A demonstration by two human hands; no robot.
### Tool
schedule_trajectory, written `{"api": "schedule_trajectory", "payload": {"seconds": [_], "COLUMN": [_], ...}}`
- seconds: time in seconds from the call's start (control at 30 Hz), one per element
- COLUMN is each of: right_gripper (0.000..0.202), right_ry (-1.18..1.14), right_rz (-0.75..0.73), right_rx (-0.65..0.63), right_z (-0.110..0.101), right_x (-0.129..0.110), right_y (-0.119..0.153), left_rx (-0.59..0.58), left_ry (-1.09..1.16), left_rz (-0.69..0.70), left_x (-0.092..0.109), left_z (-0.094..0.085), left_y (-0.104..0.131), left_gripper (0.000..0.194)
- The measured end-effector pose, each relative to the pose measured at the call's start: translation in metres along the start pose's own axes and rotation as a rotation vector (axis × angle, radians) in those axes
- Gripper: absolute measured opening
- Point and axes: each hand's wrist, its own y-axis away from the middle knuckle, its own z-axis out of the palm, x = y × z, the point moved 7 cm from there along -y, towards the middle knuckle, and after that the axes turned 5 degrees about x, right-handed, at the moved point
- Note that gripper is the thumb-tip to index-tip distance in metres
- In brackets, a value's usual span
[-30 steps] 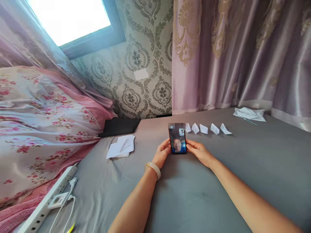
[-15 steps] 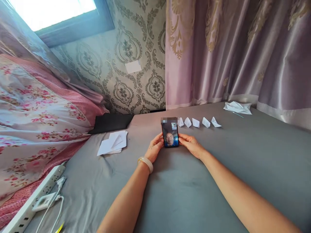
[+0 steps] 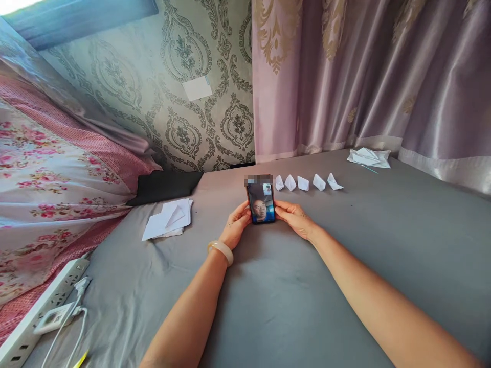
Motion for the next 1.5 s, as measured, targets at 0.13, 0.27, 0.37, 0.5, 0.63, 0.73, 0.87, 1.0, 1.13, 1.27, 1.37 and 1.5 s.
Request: {"api": "schedule_trajectory", "payload": {"seconds": [0.13,0.27,0.37,0.5,0.63,0.73,0.87,1.0,1.13,1.27,1.37,1.5], "right_gripper": [0.046,0.045,0.045,0.043,0.044,0.042,0.038,0.042,0.046,0.044,0.043,0.043], "right_ry": [0.018,0.004,-0.019,0.006,0.010,-0.012,-0.050,-0.046,-0.040,-0.027,-0.026,-0.010], "right_rz": [-0.006,-0.006,0.004,-0.005,-0.004,0.007,0.052,0.050,0.029,0.027,0.026,0.020], "right_rx": [-0.014,-0.038,-0.052,-0.054,-0.063,-0.075,-0.047,-0.019,-0.040,-0.052,-0.061,-0.071], "right_z": [-0.0012,0.0004,0.0013,-0.0013,-0.0016,0.0021,0.0045,0.0026,0.0025,0.0030,0.0039,0.0042], "right_x": [0.0015,0.0016,0.0010,0.0018,0.0023,-0.0006,-0.0020,-0.0016,-0.0018,-0.0025,-0.0041,-0.0054], "right_y": [-0.0005,-0.0012,-0.0014,-0.0027,-0.0032,-0.0019,-0.0004,-0.0001,0.0003,0.0009,0.0011,0.0011], "left_rx": [0.012,0.014,0.012,0.016,0.023,0.016,-0.009,-0.012,-0.016,0.001,-0.005,0.001], "left_ry": [-0.001,-0.002,-0.002,-0.005,-0.002,-0.007,-0.013,-0.015,0.002,0.001,0.003,0.011], "left_rz": [-0.007,-0.006,-0.009,-0.006,-0.003,0.000,0.016,0.016,0.015,0.001,0.006,0.008], "left_x": [0.0011,0.0029,0.0034,0.0025,0.0004,-0.0009,0.0001,0.0007,0.0003,0.0002,0.0022,0.0033], "left_z": [0.0006,0.0017,0.0022,0.0013,-0.0008,-0.0019,-0.0012,-0.0007,-0.0003,-0.0008,0.0009,0.0013], "left_y": [0.0002,0.0009,0.0010,0.0003,-0.0008,-0.0010,-0.0005,0.0001,-0.0002,-0.0001,0.0008,0.0013], "left_gripper": [0.060,0.061,0.063,0.063,0.064,0.062,0.058,0.058,0.060,0.061,0.061,0.061]}}
